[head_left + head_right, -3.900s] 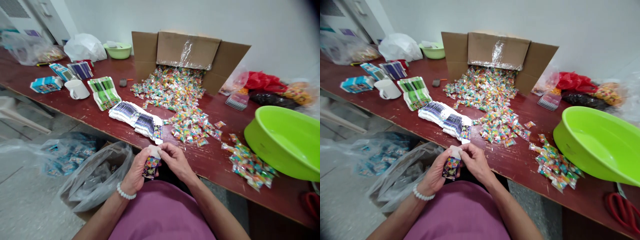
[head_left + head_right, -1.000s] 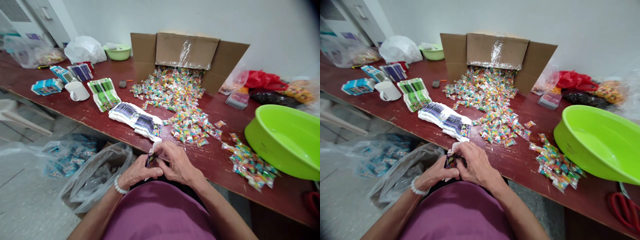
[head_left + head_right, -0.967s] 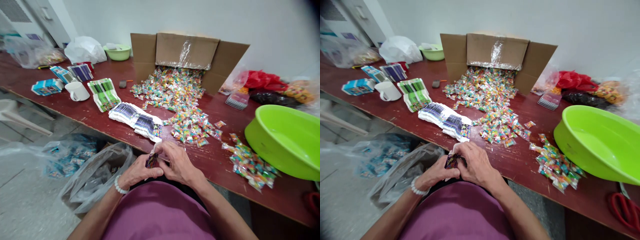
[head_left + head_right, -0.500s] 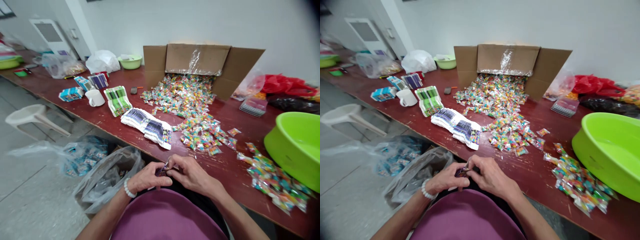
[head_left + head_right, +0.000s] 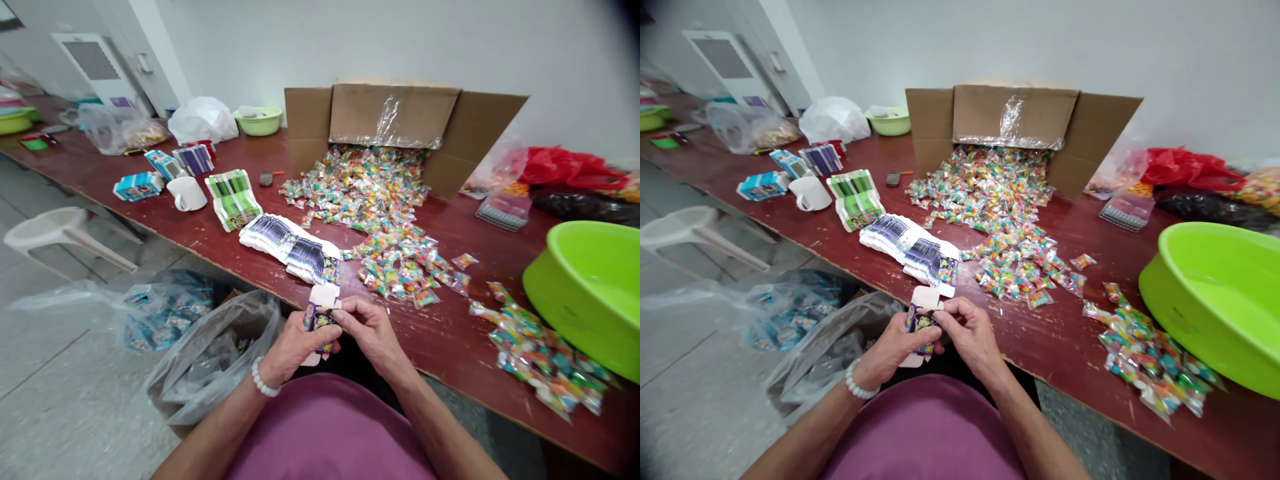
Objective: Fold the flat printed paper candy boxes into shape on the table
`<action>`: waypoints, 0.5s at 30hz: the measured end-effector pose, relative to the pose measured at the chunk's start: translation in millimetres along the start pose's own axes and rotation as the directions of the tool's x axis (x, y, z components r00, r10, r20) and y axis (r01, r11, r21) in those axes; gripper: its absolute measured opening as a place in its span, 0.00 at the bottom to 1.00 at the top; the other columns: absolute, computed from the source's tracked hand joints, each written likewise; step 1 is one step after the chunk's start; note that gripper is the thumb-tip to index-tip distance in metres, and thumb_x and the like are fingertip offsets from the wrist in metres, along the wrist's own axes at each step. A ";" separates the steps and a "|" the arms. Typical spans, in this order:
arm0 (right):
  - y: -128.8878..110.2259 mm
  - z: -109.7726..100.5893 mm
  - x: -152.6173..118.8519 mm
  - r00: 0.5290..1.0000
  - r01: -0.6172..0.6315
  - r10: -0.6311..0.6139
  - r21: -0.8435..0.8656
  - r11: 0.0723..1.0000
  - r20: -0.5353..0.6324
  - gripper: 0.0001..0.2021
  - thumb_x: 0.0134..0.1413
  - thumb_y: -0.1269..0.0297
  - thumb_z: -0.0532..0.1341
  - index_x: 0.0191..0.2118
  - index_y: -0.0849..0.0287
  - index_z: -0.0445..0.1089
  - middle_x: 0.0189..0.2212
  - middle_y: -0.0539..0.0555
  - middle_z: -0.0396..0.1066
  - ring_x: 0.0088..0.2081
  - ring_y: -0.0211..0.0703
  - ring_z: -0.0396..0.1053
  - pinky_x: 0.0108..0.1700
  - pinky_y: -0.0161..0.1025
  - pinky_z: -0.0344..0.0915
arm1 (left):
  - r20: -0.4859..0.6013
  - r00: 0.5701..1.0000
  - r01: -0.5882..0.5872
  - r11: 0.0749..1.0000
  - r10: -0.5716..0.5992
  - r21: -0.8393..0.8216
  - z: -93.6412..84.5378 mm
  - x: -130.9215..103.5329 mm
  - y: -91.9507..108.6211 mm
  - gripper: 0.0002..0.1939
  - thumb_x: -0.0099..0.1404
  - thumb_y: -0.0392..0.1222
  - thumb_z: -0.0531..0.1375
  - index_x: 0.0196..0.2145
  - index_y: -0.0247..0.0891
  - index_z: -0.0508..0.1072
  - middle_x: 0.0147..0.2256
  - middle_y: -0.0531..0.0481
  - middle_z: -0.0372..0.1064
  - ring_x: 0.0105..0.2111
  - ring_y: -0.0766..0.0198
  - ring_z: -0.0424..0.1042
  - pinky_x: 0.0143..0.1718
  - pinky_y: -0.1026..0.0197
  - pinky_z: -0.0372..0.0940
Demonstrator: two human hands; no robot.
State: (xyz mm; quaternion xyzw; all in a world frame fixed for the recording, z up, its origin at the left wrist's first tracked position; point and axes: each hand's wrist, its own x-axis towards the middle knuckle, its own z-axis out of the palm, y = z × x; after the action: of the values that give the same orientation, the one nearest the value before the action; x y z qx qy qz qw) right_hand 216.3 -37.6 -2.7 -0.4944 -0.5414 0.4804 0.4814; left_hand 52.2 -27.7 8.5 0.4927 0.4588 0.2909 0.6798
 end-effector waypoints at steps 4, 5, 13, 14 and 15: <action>-4.7 -7.4 1.6 0.993 -0.008 -0.002 -0.091 0.996 -0.115 0.11 0.57 0.55 0.63 0.31 0.59 0.73 0.27 0.52 0.73 0.28 0.41 0.69 0.31 0.37 0.65 | -0.049 0.987 -0.147 0.986 0.151 0.082 -1.7 0.3 -2.8 0.18 0.62 0.49 0.64 0.45 0.36 0.72 0.41 0.47 0.74 0.41 0.60 0.73 0.42 0.60 0.68; -5.4 -8.6 1.5 0.992 -0.012 -0.004 -0.123 0.992 -0.129 0.11 0.57 0.55 0.63 0.31 0.58 0.73 0.27 0.52 0.74 0.28 0.41 0.69 0.30 0.37 0.65 | -0.076 0.980 -0.177 0.981 0.184 0.085 -1.8 -0.3 -4.7 0.20 0.62 0.47 0.64 0.49 0.37 0.69 0.43 0.46 0.74 0.43 0.59 0.73 0.44 0.59 0.68; 0.6 10.2 -1.0 0.982 0.070 -0.036 0.185 0.980 -0.186 0.13 0.58 0.57 0.63 0.47 0.56 0.69 0.37 0.53 0.75 0.37 0.42 0.72 0.39 0.38 0.69 | -0.285 0.893 -0.334 0.937 0.349 0.101 8.5 -6.9 -15.9 0.29 0.63 0.41 0.63 0.59 0.45 0.59 0.42 0.50 0.75 0.39 0.62 0.75 0.43 0.61 0.69; 1.8 11.1 -1.3 0.981 0.084 -0.045 0.203 0.976 -0.188 0.13 0.58 0.58 0.63 0.46 0.56 0.70 0.37 0.53 0.75 0.38 0.42 0.72 0.41 0.38 0.69 | -0.268 0.900 -0.328 0.939 0.344 0.105 7.9 -7.2 -14.9 0.27 0.63 0.41 0.63 0.58 0.44 0.62 0.43 0.49 0.75 0.41 0.62 0.75 0.44 0.61 0.69; 3.0 10.8 -1.4 0.982 0.085 -0.047 0.207 0.975 -0.185 0.11 0.57 0.58 0.64 0.44 0.56 0.72 0.37 0.52 0.75 0.38 0.41 0.72 0.42 0.38 0.69 | -0.239 0.913 -0.314 0.944 0.329 0.102 6.4 -7.4 -13.5 0.25 0.63 0.41 0.63 0.57 0.44 0.64 0.43 0.49 0.75 0.41 0.61 0.75 0.44 0.61 0.69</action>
State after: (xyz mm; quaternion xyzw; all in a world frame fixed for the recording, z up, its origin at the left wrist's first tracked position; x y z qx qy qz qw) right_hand 205.9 -39.3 -6.5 -0.4624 -0.4572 0.4732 0.5943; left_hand 54.2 -41.3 -1.0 0.5407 0.4631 0.4450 0.5433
